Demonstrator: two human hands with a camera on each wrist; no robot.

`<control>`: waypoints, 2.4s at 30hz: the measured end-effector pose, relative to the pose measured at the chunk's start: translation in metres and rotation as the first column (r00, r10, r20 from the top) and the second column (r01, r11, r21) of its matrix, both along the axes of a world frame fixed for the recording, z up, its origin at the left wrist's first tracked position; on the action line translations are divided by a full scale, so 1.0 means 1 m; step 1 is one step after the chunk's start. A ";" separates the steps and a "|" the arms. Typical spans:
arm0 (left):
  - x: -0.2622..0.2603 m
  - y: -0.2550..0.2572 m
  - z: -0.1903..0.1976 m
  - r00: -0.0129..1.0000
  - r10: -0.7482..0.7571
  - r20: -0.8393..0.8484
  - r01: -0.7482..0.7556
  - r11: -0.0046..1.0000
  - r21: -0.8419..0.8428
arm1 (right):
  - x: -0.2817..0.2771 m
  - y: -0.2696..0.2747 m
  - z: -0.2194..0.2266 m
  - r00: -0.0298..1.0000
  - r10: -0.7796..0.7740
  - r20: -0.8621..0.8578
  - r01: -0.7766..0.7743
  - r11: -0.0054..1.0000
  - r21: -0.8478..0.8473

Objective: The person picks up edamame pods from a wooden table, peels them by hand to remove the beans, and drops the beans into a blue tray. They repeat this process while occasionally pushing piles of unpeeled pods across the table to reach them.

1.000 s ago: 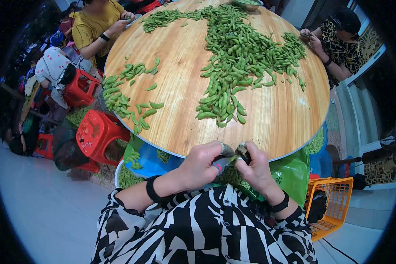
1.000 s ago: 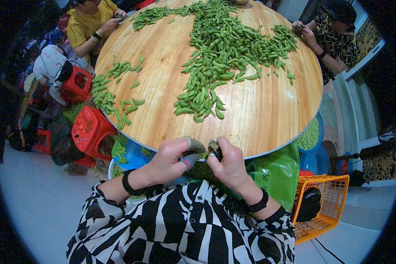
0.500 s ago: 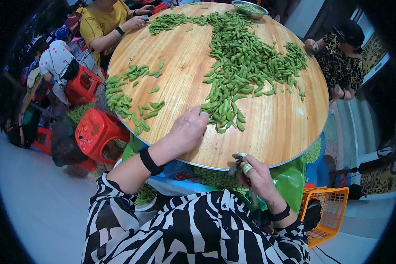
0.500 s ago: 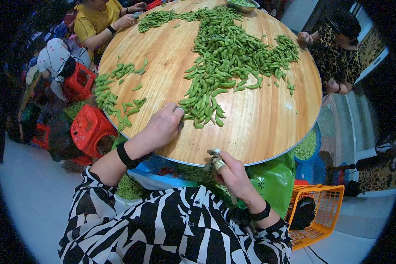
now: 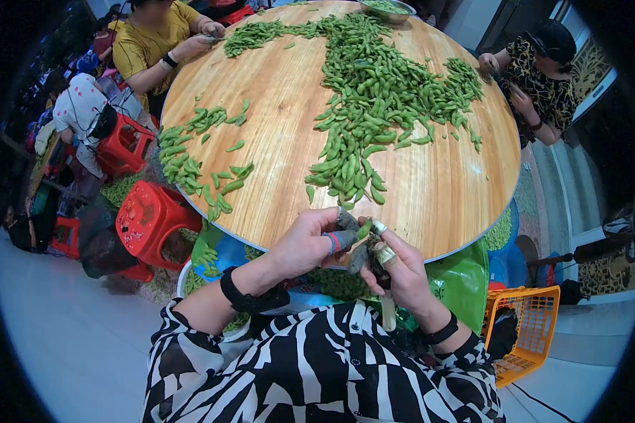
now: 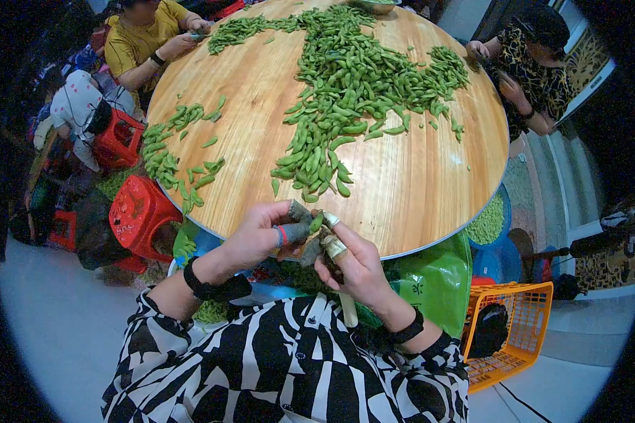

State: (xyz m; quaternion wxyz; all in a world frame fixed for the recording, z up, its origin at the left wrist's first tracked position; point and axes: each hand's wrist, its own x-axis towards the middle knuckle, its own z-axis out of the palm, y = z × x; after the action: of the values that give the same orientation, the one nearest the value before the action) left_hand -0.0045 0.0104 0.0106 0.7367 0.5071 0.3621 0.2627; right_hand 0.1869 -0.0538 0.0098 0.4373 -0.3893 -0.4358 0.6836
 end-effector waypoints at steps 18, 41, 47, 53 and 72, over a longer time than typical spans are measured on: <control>-0.001 -0.002 -0.009 0.999 0.003 -0.039 0.014 0.903 0.430 | 0.002 -0.003 0.006 0.996 -0.001 0.094 -0.002 0.999 0.040; 0.012 0.009 0.021 0.944 0.198 -0.265 0.203 0.285 0.937 | 0.025 0.021 0.014 0.938 -0.006 -0.346 -0.106 0.947 -0.302; 0.012 0.011 0.021 0.978 0.124 -0.169 0.114 0.364 0.924 | 0.023 0.018 0.007 0.931 0.002 -0.366 -0.105 0.960 -0.261; 0.025 0.007 0.009 0.985 0.096 0.146 -0.159 0.838 0.522 | 0.017 0.016 0.013 0.958 -0.036 -0.284 0.000 0.992 -0.125; 0.028 -0.021 -0.012 0.993 -0.034 -0.117 0.093 0.832 0.546 | 0.020 -0.013 -0.003 0.869 -0.279 0.409 0.182 0.948 0.260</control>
State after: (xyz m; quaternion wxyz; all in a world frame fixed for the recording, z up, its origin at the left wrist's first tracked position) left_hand 0.0233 -0.0101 -0.0011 0.5483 0.7221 0.2917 0.3047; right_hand 0.2074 -0.0668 0.0063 0.4452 -0.5342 -0.5442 0.4694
